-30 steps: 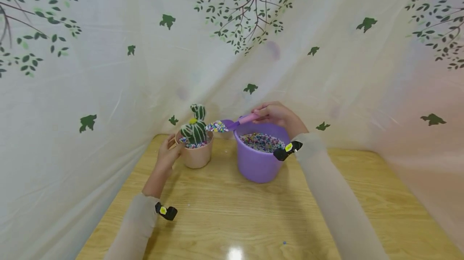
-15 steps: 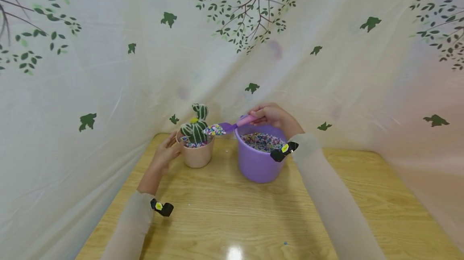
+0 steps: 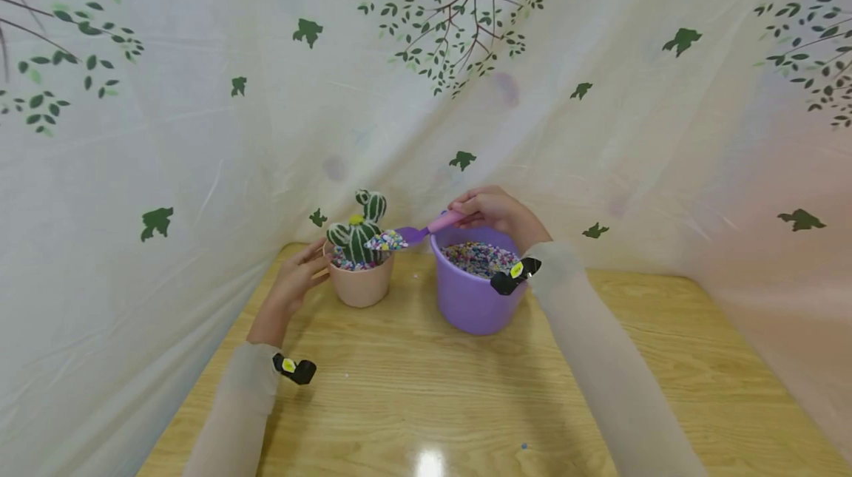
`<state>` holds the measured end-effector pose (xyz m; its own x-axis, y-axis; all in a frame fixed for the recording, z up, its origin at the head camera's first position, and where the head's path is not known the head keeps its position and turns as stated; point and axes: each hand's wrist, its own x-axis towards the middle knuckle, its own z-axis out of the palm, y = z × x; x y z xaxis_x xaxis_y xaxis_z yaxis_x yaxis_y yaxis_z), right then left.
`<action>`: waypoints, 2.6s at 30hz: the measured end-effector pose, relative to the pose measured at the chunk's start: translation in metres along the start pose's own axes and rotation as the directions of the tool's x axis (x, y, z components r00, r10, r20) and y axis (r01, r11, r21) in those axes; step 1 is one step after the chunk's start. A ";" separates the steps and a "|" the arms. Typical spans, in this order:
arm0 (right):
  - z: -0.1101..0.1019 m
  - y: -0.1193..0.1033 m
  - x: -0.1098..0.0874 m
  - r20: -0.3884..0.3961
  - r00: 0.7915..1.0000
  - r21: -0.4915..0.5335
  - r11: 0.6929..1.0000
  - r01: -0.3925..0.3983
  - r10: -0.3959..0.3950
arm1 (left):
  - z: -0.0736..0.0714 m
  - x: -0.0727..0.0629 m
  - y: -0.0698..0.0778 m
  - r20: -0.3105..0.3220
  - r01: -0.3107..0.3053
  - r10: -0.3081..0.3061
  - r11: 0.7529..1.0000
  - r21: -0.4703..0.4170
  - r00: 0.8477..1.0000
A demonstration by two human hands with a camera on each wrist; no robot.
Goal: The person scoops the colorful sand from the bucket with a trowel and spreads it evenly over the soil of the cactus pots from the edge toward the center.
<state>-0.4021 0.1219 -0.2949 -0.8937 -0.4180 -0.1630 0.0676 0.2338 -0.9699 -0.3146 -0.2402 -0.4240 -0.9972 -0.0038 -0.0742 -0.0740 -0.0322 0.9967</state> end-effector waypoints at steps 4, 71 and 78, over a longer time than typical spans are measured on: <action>0.002 0.000 0.000 0.009 1.000 0.006 1.000 0.001 -0.001 | -0.002 0.003 -0.001 0.007 0.013 -0.013 1.000 -0.003 1.000; 0.005 0.021 -0.003 0.047 0.978 -0.070 0.976 0.208 -0.205 | -0.007 0.003 -0.004 0.018 -0.011 0.011 1.000 0.002 1.000; 0.010 0.021 -0.004 0.053 0.976 -0.031 0.977 0.211 -0.209 | -0.008 0.002 -0.005 0.014 -0.010 0.011 1.000 -0.010 1.000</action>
<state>-0.3930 0.1193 -0.3163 -0.8635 -0.5032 0.0342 -0.1365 0.1678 -0.9763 -0.3160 -0.2477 -0.4290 -0.9980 0.0096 -0.0632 -0.0636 -0.0424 0.9971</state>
